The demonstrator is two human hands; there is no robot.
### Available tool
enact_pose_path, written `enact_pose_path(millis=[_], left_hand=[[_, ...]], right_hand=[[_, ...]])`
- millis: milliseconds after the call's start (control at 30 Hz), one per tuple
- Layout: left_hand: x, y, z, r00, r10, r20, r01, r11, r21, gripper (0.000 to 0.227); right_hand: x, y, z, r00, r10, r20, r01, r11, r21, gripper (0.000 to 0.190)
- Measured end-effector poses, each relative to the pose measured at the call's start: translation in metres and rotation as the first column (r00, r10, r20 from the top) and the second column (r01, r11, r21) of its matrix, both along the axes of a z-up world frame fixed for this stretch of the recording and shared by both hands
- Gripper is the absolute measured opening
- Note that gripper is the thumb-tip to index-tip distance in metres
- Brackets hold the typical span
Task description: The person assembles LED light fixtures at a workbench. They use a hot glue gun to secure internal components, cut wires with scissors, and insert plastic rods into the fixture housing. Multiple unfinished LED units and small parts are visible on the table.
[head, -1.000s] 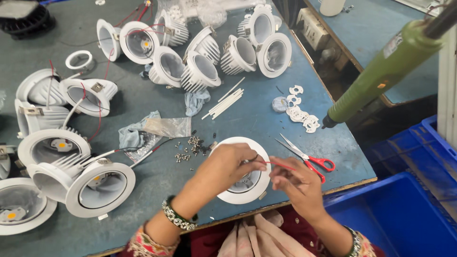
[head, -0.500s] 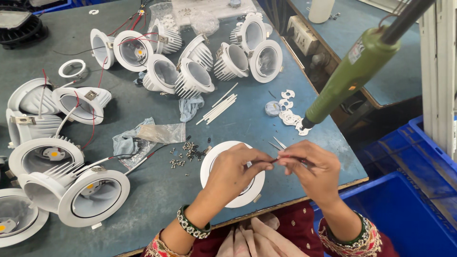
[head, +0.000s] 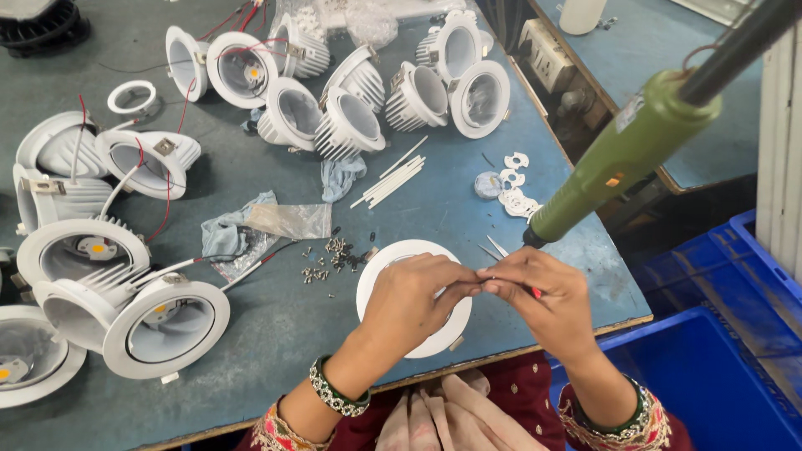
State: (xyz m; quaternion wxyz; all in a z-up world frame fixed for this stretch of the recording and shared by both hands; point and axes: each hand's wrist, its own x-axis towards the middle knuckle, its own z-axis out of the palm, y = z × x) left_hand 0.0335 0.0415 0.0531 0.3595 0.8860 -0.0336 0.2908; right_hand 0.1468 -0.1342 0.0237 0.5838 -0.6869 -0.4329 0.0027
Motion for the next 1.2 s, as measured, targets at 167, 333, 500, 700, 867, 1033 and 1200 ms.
enact_pose_path(millis=[167, 333, 500, 700, 867, 1033, 1200], left_hand=[[-0.004, 0.011, -0.012, 0.968, -0.154, -0.197, 0.077, 0.932, -0.354, 0.012], [-0.01, 0.017, -0.019, 0.941, -0.286, -0.181, 0.108, 0.762, -0.638, 0.014], [-0.015, 0.023, -0.018, 0.949, -0.219, -0.228, 0.073, 0.854, -0.516, 0.015], [-0.019, 0.05, -0.033, 0.971, -0.072, -0.229, 0.071, 0.997, -0.012, 0.012], [-0.017, 0.045, -0.066, 0.979, 0.034, -0.2, 0.066, 0.88, 0.47, 0.007], [-0.005, 0.034, -0.086, 0.97, 0.016, -0.241, 0.134, 0.793, 0.594, 0.008], [-0.011, 0.037, -0.083, 0.966, -0.05, -0.255, 0.186, 0.819, 0.543, 0.007]], right_hand=[[0.008, -0.005, -0.034, 0.818, 0.197, -0.541, -0.141, 0.98, 0.142, 0.011], [0.008, 0.006, -0.068, 0.419, 0.514, -0.749, -0.105, 0.846, 0.522, 0.014], [0.004, 0.009, -0.067, 0.624, 0.386, -0.68, -0.127, 0.908, 0.398, 0.018], [-0.006, -0.001, -0.071, 0.787, 0.183, -0.589, -0.081, 0.977, 0.195, 0.031], [-0.009, -0.025, -0.106, 0.752, -0.014, -0.659, 0.116, 0.987, 0.112, 0.031], [-0.021, -0.044, -0.152, 0.717, -0.294, -0.632, 0.178, 0.954, -0.242, 0.031], [-0.028, -0.056, -0.205, 0.673, -0.268, -0.689, 0.114, 0.959, -0.261, 0.038]])
